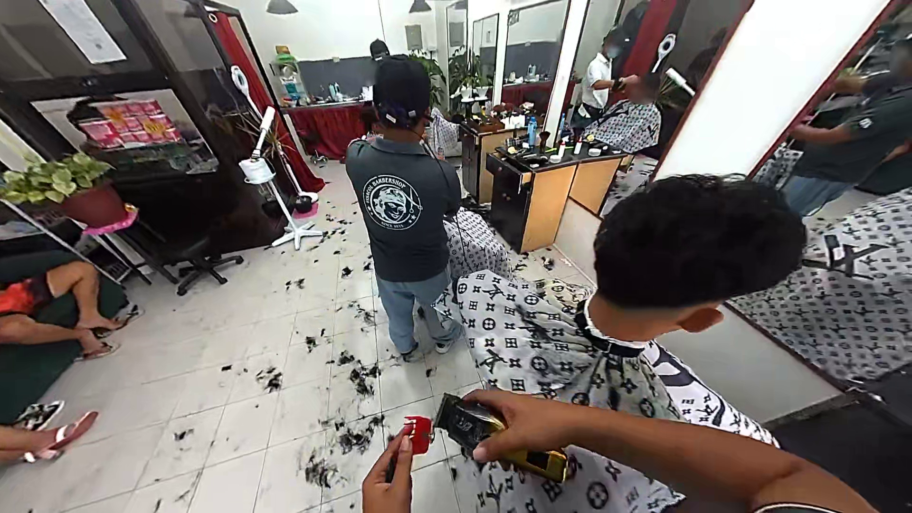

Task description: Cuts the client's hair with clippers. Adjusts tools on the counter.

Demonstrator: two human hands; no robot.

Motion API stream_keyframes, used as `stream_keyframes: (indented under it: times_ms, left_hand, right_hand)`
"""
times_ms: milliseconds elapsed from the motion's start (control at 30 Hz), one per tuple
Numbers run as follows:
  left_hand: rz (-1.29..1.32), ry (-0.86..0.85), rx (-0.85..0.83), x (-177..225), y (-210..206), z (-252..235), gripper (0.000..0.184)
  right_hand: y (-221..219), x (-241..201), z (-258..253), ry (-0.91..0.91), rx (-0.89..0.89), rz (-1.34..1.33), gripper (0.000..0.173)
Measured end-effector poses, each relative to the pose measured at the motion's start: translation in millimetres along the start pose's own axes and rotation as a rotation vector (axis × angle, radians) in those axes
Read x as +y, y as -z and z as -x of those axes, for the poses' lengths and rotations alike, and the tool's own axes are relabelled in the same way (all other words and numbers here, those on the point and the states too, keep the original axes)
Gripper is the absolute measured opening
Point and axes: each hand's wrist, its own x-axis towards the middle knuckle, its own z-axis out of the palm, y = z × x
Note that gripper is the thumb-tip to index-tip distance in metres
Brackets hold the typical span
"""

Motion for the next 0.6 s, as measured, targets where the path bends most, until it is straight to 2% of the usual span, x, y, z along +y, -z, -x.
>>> stream_keyframes:
  times_ms: [100, 267, 467, 600]
  left_hand:
    - [0.001, -0.051, -0.154, 9.4, 9.1, -37.6, 0.027]
    - [0.053, -0.09, -0.417, 8.3, 47.6, -109.9, 0.028]
    - [0.02, -0.099, -0.593, 18.4, 102.9, -195.2, 0.029]
    - [-0.032, -0.059, -0.638, 16.0, 106.3, -249.9, 0.027]
  right_hand:
    - [-6.2, -7.8, -42.1, -0.039, 0.031, 0.086, 0.066]
    - [-24.2, -28.1, -100.2, -0.102, 0.196, 0.118, 0.069]
    - [-57.4, -54.9, -166.8, -0.153, 0.407, 0.05, 0.072]
    - [-64.3, -57.8, -196.5, -0.167, 0.592, -0.077, 0.076]
